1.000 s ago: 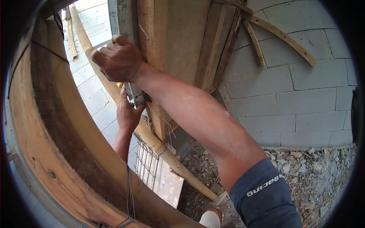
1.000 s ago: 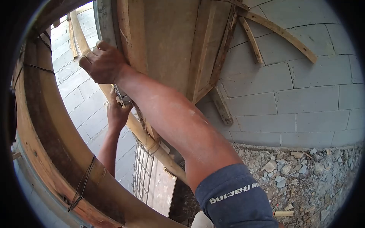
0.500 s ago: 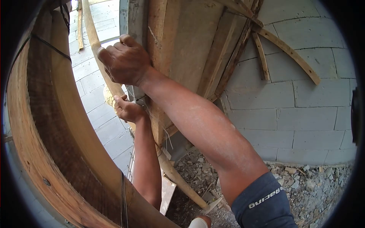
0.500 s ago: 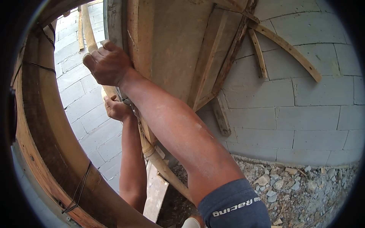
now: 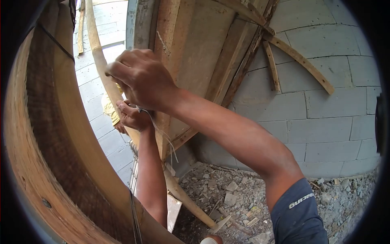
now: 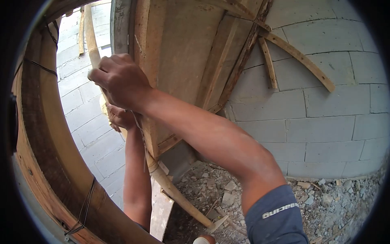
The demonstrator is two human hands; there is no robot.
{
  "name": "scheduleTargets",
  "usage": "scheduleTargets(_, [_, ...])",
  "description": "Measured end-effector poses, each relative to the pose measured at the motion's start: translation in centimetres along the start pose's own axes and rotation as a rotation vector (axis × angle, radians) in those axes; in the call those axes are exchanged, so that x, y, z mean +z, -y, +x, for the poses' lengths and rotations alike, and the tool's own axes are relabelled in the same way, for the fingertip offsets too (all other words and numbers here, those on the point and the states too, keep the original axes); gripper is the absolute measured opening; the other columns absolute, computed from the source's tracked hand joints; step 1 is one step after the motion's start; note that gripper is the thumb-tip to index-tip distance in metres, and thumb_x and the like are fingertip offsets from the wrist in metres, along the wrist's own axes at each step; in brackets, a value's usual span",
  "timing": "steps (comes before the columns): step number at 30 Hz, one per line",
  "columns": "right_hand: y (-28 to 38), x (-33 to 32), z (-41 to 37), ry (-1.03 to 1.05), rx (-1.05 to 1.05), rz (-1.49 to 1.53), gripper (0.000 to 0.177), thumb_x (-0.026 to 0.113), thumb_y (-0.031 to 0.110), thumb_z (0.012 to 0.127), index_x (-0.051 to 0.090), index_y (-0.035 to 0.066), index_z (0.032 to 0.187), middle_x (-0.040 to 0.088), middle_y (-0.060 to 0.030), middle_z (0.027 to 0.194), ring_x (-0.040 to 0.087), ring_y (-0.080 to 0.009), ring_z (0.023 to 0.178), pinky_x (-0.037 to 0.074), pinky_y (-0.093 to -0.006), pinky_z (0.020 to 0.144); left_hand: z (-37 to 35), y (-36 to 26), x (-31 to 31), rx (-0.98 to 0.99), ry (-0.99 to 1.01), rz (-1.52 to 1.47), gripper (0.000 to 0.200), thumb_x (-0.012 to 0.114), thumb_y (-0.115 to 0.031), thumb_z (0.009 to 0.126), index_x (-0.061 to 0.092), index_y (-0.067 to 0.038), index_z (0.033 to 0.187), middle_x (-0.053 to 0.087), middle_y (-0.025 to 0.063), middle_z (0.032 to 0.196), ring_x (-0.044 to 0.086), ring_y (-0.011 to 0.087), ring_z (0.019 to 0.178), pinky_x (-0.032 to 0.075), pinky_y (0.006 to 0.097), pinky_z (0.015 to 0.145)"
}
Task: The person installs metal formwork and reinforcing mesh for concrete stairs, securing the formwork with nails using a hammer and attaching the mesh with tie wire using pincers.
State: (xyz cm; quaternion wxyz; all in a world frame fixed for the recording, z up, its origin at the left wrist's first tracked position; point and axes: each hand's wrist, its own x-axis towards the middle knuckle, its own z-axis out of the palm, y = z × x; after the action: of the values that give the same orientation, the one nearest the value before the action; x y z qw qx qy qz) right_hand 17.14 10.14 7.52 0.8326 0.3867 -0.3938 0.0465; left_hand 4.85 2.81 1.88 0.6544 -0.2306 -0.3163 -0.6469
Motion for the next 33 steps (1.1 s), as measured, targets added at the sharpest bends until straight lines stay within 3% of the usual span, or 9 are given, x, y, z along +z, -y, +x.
scheduleTargets(2, [-0.2, -2.3, -0.8, 0.021, 0.014, -0.035, 0.014, 0.07, 0.015, 0.087, 0.068, 0.012, 0.1, 0.065, -0.0052, 0.081, 0.067, -0.0198, 0.076, 0.048, -0.0358, 0.075, 0.4, 1.2, -0.4, 0.04, 0.037, 0.097, 0.048, 0.038, -0.032, 0.104, 0.06, 0.001, 0.076, 0.057, 0.0072, 0.068, 0.051, 0.0201, 0.067, 0.043, 0.0351, 0.071])
scheduleTargets(4, [-0.1, -3.5, -0.8, 0.423, 0.135, -0.116, 0.013, 0.07, 0.013, 0.085, 0.074, 0.014, 0.097, 0.064, -0.0056, 0.085, 0.067, -0.0215, 0.08, 0.053, -0.0377, 0.073, 0.7, 1.5, -0.4, 0.058, 0.051, 0.097, 0.048, 0.037, -0.032, 0.104, 0.059, 0.001, 0.075, 0.058, 0.0084, 0.069, 0.051, 0.021, 0.067, 0.043, 0.0359, 0.071])
scheduleTargets(6, [0.1, -3.8, -0.6, 0.577, 0.192, -0.132, 0.014, 0.065, 0.012, 0.087, 0.074, 0.013, 0.097, 0.068, -0.006, 0.09, 0.069, -0.0232, 0.084, 0.057, -0.038, 0.073, 0.6, 1.2, -0.2, 0.028, 0.041, 0.116, 0.05, 0.037, -0.033, 0.104, 0.059, 0.001, 0.074, 0.058, 0.0084, 0.068, 0.051, 0.0206, 0.066, 0.043, 0.0356, 0.071])
scheduleTargets(8, [0.3, -3.3, -0.1, 0.941, 0.224, -0.25, 0.016, 0.061, 0.014, 0.088, 0.075, 0.011, 0.094, 0.072, -0.0079, 0.094, 0.071, -0.0252, 0.088, 0.059, -0.0368, 0.076, 0.4, 0.6, -0.2, -0.032, 0.033, 0.038, 0.051, 0.037, -0.034, 0.104, 0.06, -0.001, 0.074, 0.059, 0.0085, 0.07, 0.052, 0.0201, 0.065, 0.043, 0.0345, 0.072])
scheduleTargets(12, [1.0, -3.2, 0.9, 1.136, 0.09, -0.354, 0.018, 0.059, 0.014, 0.087, 0.075, 0.016, 0.094, 0.074, -0.0067, 0.079, 0.073, -0.0234, 0.082, 0.054, -0.0368, 0.08, 0.4, 1.8, -0.2, -0.075, 0.038, -0.052, 0.052, 0.037, -0.036, 0.105, 0.06, -0.001, 0.073, 0.06, 0.0083, 0.07, 0.053, 0.0192, 0.066, 0.044, 0.0347, 0.069])
scheduleTargets(18, [0.4, -3.4, -1.6, 0.944, -0.034, -0.383, 0.016, 0.06, 0.018, 0.086, 0.075, 0.018, 0.081, 0.073, -0.0017, 0.078, 0.07, -0.017, 0.085, 0.043, -0.0377, 0.095, 0.6, 1.7, -0.1, -0.03, 0.024, -0.105, 0.052, 0.038, -0.036, 0.105, 0.061, -0.001, 0.073, 0.06, 0.0081, 0.068, 0.055, 0.0182, 0.066, 0.045, 0.0366, 0.064])
scheduleTargets(24, [0.2, -2.7, -3.5, 0.828, -0.107, -0.444, 0.01, 0.065, 0.019, 0.081, 0.073, 0.017, 0.076, 0.071, 0.001, 0.081, 0.065, -0.0154, 0.093, 0.042, -0.0369, 0.1, 0.5, 1.3, -0.3, -0.089, 0.074, -0.062, 0.053, 0.038, -0.037, 0.105, 0.06, -0.002, 0.074, 0.06, 0.0077, 0.068, 0.054, 0.0165, 0.065, 0.045, 0.0337, 0.063])
scheduleTargets(27, [0.3, -2.6, -4.6, 0.654, -0.129, -0.44, 0.01, 0.064, 0.018, 0.08, 0.072, 0.016, 0.073, 0.071, 0.001, 0.08, 0.065, -0.0148, 0.092, 0.041, -0.0363, 0.102, 0.5, 1.4, -0.3, -0.066, 0.067, -0.055, 0.053, 0.038, -0.038, 0.105, 0.06, -0.002, 0.074, 0.059, 0.0071, 0.068, 0.053, 0.0163, 0.064, 0.044, 0.0322, 0.063])
scheduleTargets(33, [0.1, -2.9, -5.4, 0.556, -0.155, -0.435, 0.008, 0.065, 0.016, 0.078, 0.069, 0.016, 0.071, 0.068, 0.0014, 0.076, 0.064, -0.0145, 0.09, 0.042, -0.0341, 0.101, 0.4, 1.4, -0.3, -0.012, 0.053, 0.006, 0.055, 0.037, -0.041, 0.105, 0.06, -0.002, 0.073, 0.057, 0.0057, 0.066, 0.049, 0.0169, 0.06, 0.042, 0.033, 0.063])
